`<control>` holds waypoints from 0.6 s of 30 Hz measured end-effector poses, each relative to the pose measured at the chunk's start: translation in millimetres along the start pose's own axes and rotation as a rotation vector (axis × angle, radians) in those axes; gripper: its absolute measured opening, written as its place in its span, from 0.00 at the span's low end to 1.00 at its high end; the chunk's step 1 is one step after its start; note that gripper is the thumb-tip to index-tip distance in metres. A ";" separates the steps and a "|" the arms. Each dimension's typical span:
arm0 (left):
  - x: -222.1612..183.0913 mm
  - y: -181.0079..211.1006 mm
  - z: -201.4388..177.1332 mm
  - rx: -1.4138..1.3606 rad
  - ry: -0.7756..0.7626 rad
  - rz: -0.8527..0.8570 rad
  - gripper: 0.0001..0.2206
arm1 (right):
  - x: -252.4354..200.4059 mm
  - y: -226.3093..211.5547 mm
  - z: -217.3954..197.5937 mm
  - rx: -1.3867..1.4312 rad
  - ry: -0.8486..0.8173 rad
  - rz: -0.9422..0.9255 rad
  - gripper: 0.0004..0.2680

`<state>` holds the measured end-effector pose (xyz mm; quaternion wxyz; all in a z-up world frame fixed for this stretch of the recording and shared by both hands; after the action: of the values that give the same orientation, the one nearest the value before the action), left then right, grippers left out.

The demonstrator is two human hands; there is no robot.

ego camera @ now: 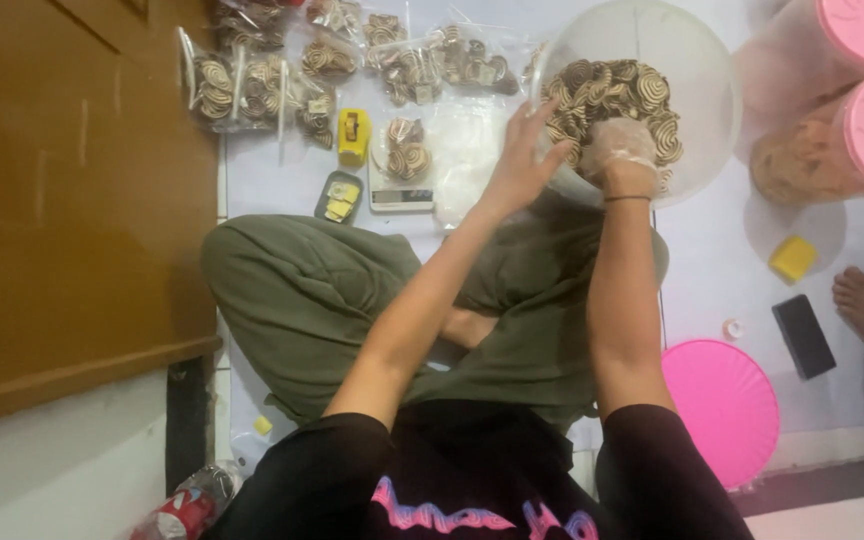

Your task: Packaging and weighing cookies from a large container into individual plastic bags while sitting on the floor.

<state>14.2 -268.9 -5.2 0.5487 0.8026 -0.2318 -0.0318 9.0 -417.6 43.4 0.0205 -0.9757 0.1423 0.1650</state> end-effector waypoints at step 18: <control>-8.9 7.5 -5.4 -0.149 0.133 0.017 0.21 | 37.4 15.6 22.3 0.158 0.184 -0.015 0.06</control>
<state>5.4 -262.8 1.8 0.6213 0.7579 -0.1988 0.0091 31.3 -440.8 10.2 0.0854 -0.9832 0.1487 0.0628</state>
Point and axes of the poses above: each hand's wrist, its own x-axis towards the middle knuckle, its own z-axis out of the palm, y = z × x, the point moved 5 cm from there along x, towards the middle knuckle, and after that the axes turned 11 degrees about x, right-handed, at the moved point
